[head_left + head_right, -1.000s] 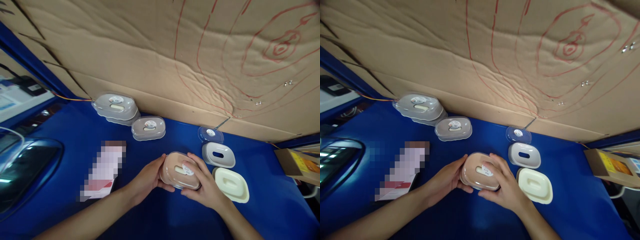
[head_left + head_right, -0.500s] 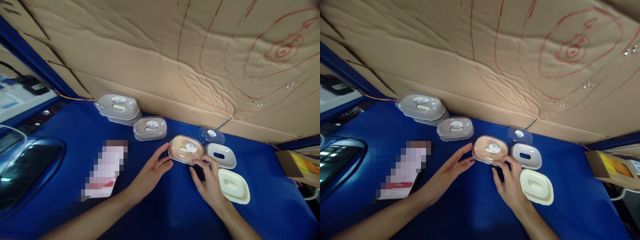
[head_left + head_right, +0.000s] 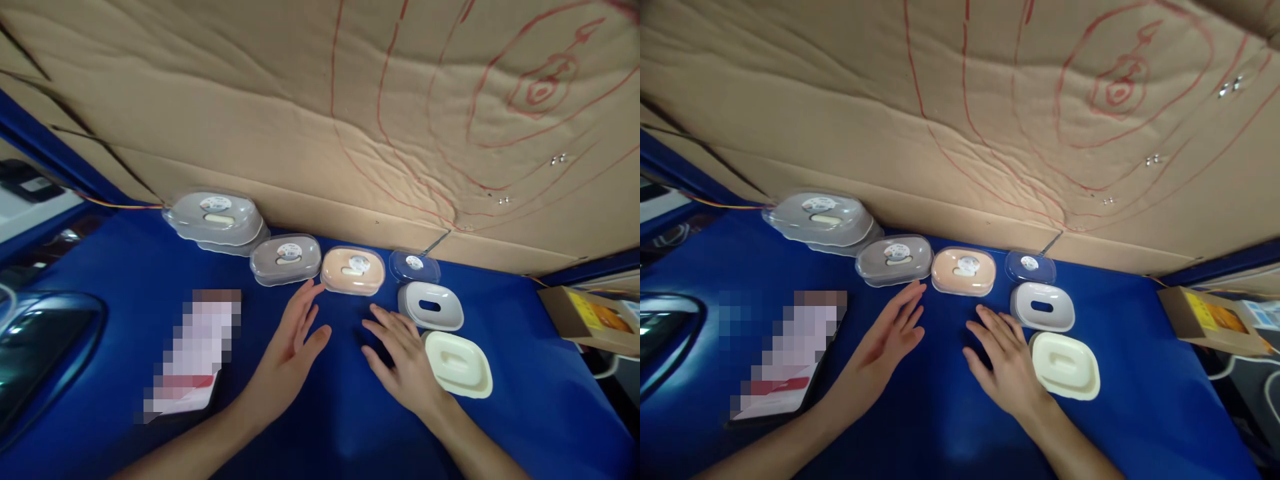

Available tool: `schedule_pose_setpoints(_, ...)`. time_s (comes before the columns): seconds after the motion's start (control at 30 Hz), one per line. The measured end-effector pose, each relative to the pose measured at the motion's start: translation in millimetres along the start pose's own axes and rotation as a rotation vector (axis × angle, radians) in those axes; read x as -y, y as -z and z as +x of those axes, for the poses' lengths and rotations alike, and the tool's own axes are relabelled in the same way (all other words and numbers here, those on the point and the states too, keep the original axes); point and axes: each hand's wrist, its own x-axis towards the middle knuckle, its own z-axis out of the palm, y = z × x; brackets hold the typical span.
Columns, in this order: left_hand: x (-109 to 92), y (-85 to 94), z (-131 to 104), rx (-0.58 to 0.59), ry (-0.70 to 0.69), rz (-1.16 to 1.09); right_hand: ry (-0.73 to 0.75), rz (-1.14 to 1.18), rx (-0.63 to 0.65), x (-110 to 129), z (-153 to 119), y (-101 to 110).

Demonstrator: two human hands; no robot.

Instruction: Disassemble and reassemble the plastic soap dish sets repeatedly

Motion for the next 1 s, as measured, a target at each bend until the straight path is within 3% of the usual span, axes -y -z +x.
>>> schedule_pose_setpoints(0.17, 7, 1.9, -5, 0.08, -0.076, 0.121, -0.028, -0.035, -0.055, 2, 3, 7)
schedule_pose_setpoints(0.3, 9, 4.0, -5, 0.123, -0.067, 0.207, -0.113, -0.29, -0.113, 3, -2, 30)
schedule_pose_setpoints(0.47, 5, 2.6, -3, 0.152, -0.063, 0.263, -0.36, -0.548, 0.072, -6, -17, 43)
schedule_pose_setpoints(0.63, 8, 2.1, -2, 0.156, -0.05, 0.322, -0.266, -0.287, 0.241, 5, -15, 28)
schedule_pose_setpoints(0.8, 9, 2.8, -4, 0.227, -0.165, 0.44, -0.095, -0.029, 0.237, 14, -2, 29)
schedule_pose_setpoints(0.9, 6, 1.1, -6, 0.254, -0.115, 0.405, -0.025, 0.056, 0.214, 13, 1, 33)
schedule_pose_setpoints(1.0, 5, -0.1, -5, 0.246, -0.051, 0.351, -0.041, 0.054, 0.276, 15, 2, 35)
